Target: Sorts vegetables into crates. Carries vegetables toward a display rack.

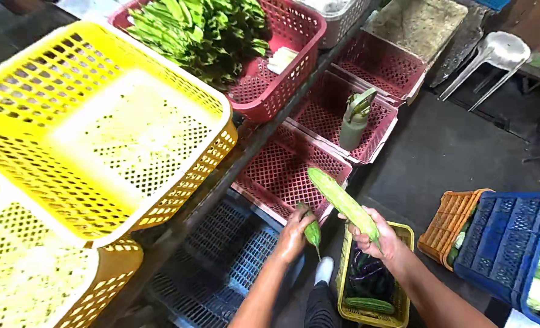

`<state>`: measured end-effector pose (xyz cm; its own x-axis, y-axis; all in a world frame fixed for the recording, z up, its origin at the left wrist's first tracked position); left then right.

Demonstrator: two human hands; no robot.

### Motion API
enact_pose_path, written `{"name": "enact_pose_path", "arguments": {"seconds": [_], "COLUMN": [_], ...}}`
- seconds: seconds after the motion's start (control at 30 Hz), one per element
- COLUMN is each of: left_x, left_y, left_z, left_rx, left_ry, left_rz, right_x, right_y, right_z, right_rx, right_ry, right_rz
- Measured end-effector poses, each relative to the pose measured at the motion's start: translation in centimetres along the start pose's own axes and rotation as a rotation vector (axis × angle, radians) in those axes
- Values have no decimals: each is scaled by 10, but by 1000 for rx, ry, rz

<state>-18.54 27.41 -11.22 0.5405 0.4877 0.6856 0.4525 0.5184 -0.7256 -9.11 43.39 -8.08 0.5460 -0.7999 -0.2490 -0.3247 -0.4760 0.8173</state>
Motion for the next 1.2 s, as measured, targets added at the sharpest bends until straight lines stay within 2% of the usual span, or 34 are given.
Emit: {"name": "enact_pose_path", "arguments": {"seconds": [0.17,0.27,0.33,0.43,0.5,0.53,0.63,0.77,1.03,1.13,1.2], "left_x": [-7,-9,-8,11,36,45,57,67,78,86,96], "left_y": [10,-3,-25,-36,-29,-27,-29,-36,-48,-44,-42], "left_z": [-11,-5,4,20,33,39,48,55,70,72,72], "left_rx": [-117,-150,-49,117,94,93,159,212,208,166,115], "left_ry": [6,-98,-305,-641,-705,-718,-707,-615,-554,-557,-563], "left_rz": [89,-4,-282,-1019,-1377,-1462,-1509,-1495,-1491,-1531,-1569], "right_x": [3,-1,-6,-8,-5,-5,-11,-23,-37,-50,-59], "right_y": [3,-2,-1,11,20,24,36,44,53,58,73], "right_z": [15,14,8,0,-2,-3,-8,-13,-18,-31,-47], "right_rx": [-120,19,154,187,167,163,185,385,448,646,840], "right_ry": [3,-47,-91,-168,-204,-218,-258,-284,-355,-516,-787], "right_rz": [20,-136,-299,-476,-541,-581,-747,-956,-960,-1215,-1554]}}
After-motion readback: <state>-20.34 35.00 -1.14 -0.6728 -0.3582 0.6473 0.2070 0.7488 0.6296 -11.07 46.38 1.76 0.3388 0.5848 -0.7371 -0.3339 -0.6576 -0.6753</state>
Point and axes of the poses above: each hand's wrist, its own z-axis towards the middle knuckle, its own y-axis out of the palm, x = y × z, the point moved 9 cm from there along z, towards the middle knuckle, and after that the axes turned 1 degree about -z, right-handed, at the moved point
